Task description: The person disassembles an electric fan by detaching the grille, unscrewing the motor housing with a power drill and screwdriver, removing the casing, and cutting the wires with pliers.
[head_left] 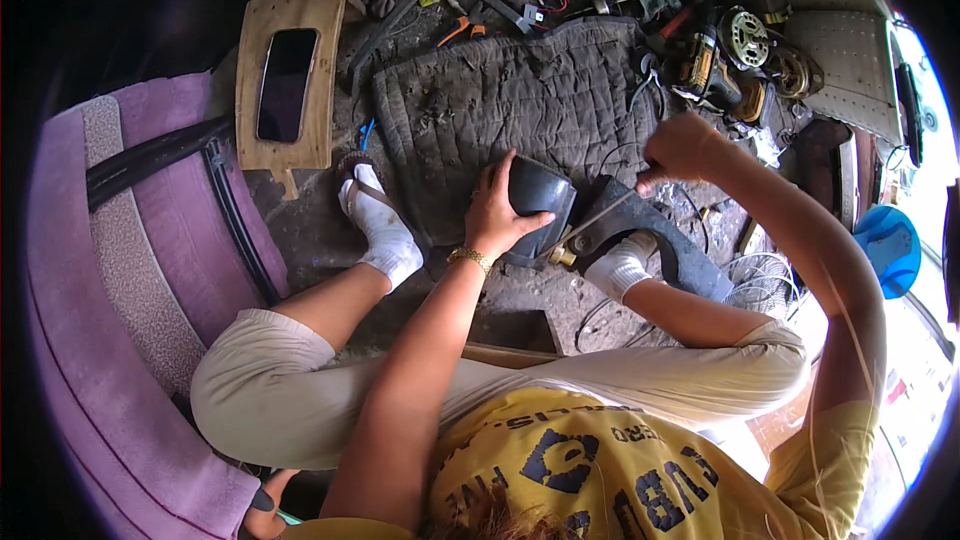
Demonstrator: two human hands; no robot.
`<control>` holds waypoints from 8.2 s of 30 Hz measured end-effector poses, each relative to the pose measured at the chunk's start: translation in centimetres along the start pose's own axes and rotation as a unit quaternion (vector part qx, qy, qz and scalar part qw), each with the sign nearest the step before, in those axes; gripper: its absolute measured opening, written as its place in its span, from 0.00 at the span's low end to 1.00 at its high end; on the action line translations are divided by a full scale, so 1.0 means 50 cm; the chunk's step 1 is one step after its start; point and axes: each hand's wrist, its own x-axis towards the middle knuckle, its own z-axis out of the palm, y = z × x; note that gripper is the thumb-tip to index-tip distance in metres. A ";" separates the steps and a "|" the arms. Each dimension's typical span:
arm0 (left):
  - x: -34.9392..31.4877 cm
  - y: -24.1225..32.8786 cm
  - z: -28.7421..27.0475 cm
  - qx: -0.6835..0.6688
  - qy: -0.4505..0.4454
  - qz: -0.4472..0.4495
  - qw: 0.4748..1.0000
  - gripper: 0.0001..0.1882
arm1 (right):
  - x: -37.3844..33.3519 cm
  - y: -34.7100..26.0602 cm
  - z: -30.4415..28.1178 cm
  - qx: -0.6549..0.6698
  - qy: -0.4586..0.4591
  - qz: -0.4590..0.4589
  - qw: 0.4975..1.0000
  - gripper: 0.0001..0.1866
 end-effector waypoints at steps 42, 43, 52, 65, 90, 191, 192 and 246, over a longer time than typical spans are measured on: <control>0.008 -0.017 -0.005 -0.015 -0.018 0.045 0.999 0.67 | -0.206 -0.079 0.040 0.131 0.070 0.009 0.989 0.25; 0.008 -0.012 -0.003 -0.011 -0.020 0.037 0.999 0.66 | -0.201 -0.075 0.039 0.130 0.067 0.002 0.989 0.25; 0.026 -0.014 -0.022 -0.016 -0.022 0.029 0.999 0.66 | -0.161 -0.045 -0.027 0.148 0.091 -0.007 0.985 0.22; 0.031 -0.014 -0.040 0.021 -0.020 0.005 1.000 0.63 | -0.061 -0.067 -0.141 0.099 -0.001 -0.034 0.994 0.23; 0.044 -0.035 -0.027 -0.001 -0.029 0.033 0.999 0.64 | -0.104 -0.026 0.063 0.155 0.058 -0.012 0.986 0.24; -0.278 -0.148 -0.048 0.507 -0.278 0.377 0.724 0.28 | -0.737 -0.354 1.214 0.229 0.478 0.779 0.335 0.40; -0.269 -0.126 -0.035 0.474 -0.322 0.324 0.752 0.27 | -0.740 -0.356 1.187 0.240 0.485 0.757 0.367 0.39; -0.149 0.106 -0.189 0.280 -0.297 0.266 0.873 0.13 | 0.029 -0.394 0.227 0.099 0.367 0.011 0.925 0.26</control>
